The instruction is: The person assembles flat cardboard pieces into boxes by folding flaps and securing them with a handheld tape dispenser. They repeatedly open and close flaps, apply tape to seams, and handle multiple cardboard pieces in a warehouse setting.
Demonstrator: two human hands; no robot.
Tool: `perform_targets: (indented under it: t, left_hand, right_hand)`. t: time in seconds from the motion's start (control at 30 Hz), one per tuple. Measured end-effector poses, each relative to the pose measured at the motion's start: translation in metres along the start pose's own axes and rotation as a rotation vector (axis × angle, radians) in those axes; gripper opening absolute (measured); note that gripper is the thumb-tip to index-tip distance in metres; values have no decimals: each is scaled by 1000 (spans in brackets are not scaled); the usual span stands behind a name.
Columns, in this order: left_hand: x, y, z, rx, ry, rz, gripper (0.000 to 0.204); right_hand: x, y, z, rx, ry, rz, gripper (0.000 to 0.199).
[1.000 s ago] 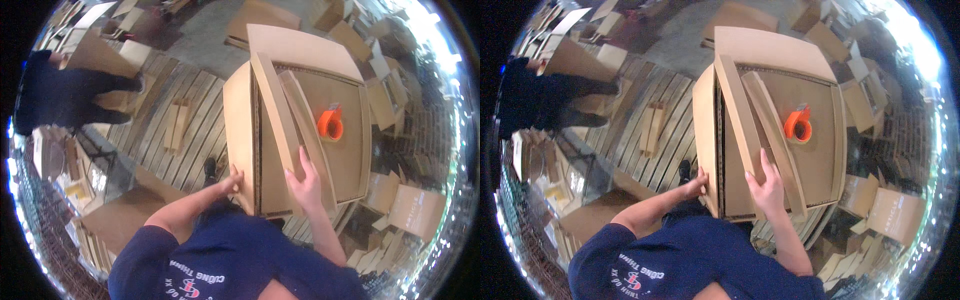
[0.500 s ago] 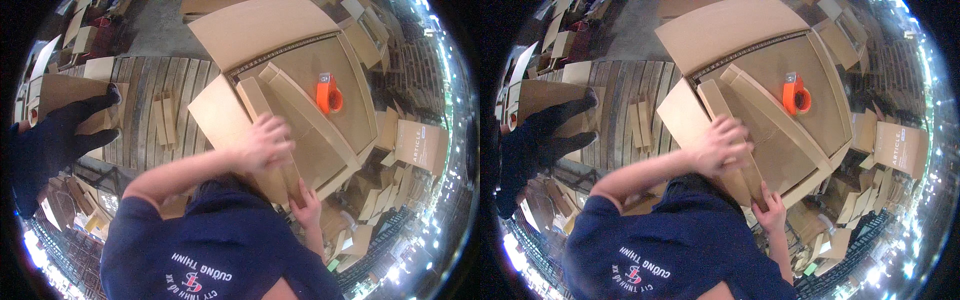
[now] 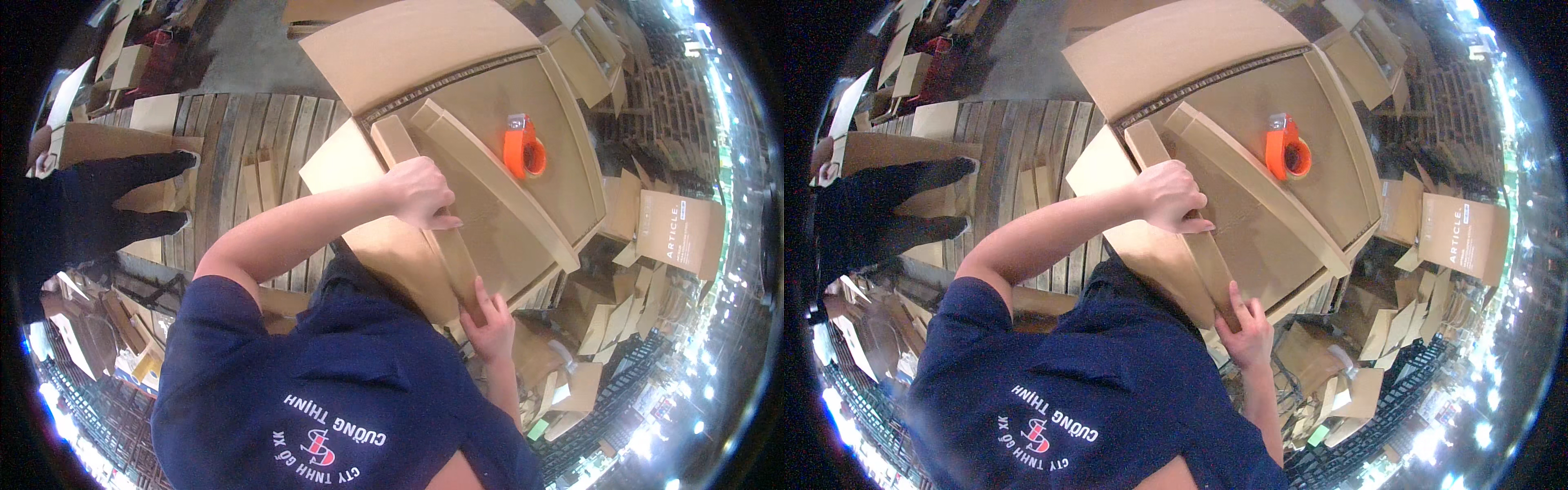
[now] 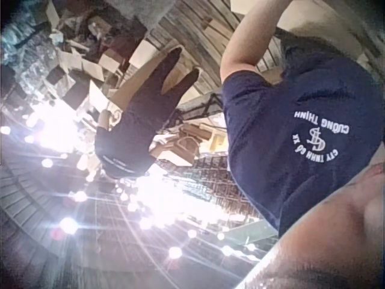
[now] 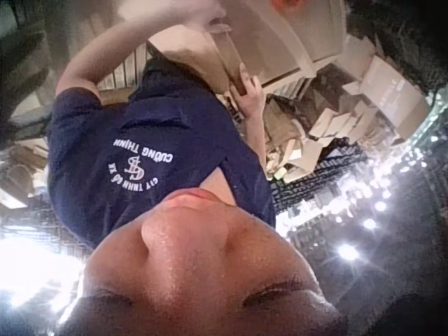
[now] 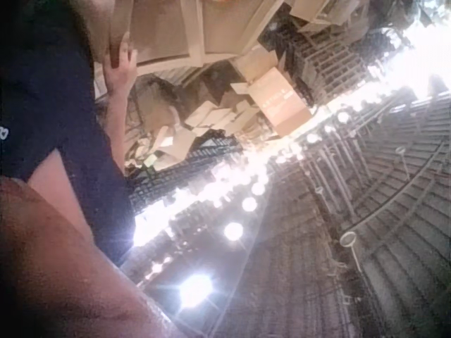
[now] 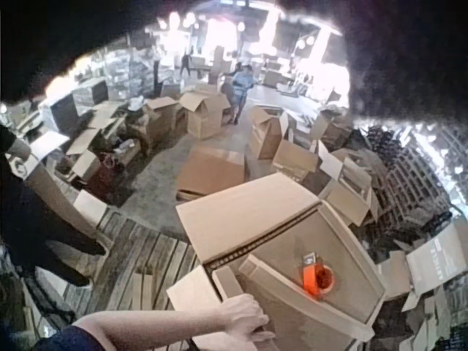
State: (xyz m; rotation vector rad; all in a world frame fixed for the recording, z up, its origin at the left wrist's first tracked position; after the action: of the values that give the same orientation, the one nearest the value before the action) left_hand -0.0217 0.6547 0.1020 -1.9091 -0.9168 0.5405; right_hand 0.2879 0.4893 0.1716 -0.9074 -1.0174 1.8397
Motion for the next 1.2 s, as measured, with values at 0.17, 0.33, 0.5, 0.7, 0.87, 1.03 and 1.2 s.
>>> perform_targets:
  t: [0.17, 0.33, 0.5, 0.7, 0.87, 1.03, 1.2]
  left_hand:
    - [-10, -6, -2, -65, 18, -39, 61]
    - [-7, -9, 19, -40, 1, -61, 64]
    - [-3, 8, 23, -64, 30, -82, 64]
    - [-4, 14, 38, -16, 102, -115, 60]
    - [-18, 24, 55, -48, 123, -270, 58]
    - [-11, 16, 41, -1, 120, -211, 53]
    - [-6, 11, 29, 17, -12, -150, 54]
  right_hand:
    - [-5, 0, 2, -33, -48, -8, 78]
    - [16, 4, 10, -5, -29, 16, 82]
    - [19, 16, -8, -64, -25, 22, 83]
    - [19, 49, -9, -13, -53, -34, 87]
    - [39, 44, 3, -48, -81, 39, 89]
    - [32, 41, -6, -29, -106, 30, 94]
    - [-5, 14, -15, 16, 8, 119, 94]
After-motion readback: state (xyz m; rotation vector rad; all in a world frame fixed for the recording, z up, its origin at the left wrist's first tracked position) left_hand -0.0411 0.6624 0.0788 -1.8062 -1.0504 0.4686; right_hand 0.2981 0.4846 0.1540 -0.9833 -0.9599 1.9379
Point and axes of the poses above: each hand's wrist, its own x-axis towards the middle knuckle, its own y-axis out of the palm, z = x × y, the point moved 2 cm from there along x, towards the middle knuckle, and after that the axes turned 3 degrees about -y, right-handed, at the moved point
